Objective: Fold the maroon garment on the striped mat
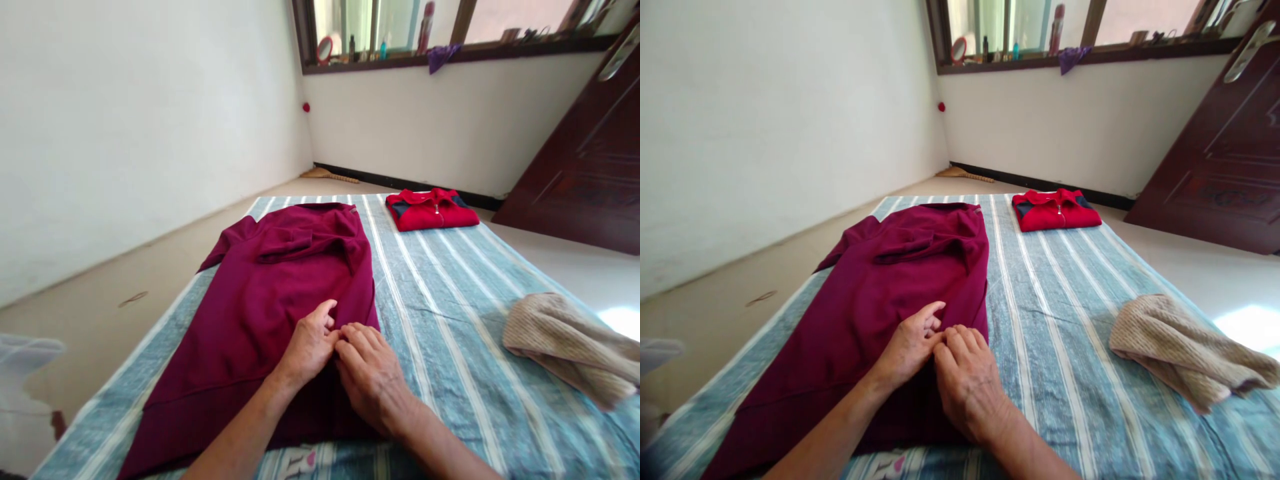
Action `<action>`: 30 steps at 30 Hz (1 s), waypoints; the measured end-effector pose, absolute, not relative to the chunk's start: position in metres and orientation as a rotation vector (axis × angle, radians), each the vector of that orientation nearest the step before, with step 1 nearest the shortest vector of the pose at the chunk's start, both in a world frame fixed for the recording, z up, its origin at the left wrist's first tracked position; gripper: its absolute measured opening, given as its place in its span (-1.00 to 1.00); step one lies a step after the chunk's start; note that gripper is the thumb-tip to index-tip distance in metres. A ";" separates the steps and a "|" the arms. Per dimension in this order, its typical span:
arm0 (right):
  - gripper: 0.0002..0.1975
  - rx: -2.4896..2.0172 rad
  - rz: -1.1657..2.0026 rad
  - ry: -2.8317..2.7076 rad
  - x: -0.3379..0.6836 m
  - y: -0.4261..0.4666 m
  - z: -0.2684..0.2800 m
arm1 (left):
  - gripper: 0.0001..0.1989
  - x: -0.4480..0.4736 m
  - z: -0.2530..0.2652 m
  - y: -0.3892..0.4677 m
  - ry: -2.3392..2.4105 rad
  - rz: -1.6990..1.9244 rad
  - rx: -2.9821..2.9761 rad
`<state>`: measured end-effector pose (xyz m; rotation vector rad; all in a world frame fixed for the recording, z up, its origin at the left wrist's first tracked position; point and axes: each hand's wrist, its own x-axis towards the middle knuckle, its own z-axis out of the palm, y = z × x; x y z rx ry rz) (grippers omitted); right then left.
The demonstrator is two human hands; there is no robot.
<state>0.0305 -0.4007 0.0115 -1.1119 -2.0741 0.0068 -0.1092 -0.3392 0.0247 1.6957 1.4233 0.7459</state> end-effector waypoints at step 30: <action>-0.74 -1.092 -0.063 -2.031 0.022 -0.396 -0.032 | -0.99 -0.063 0.040 -0.138 1.846 0.941 1.780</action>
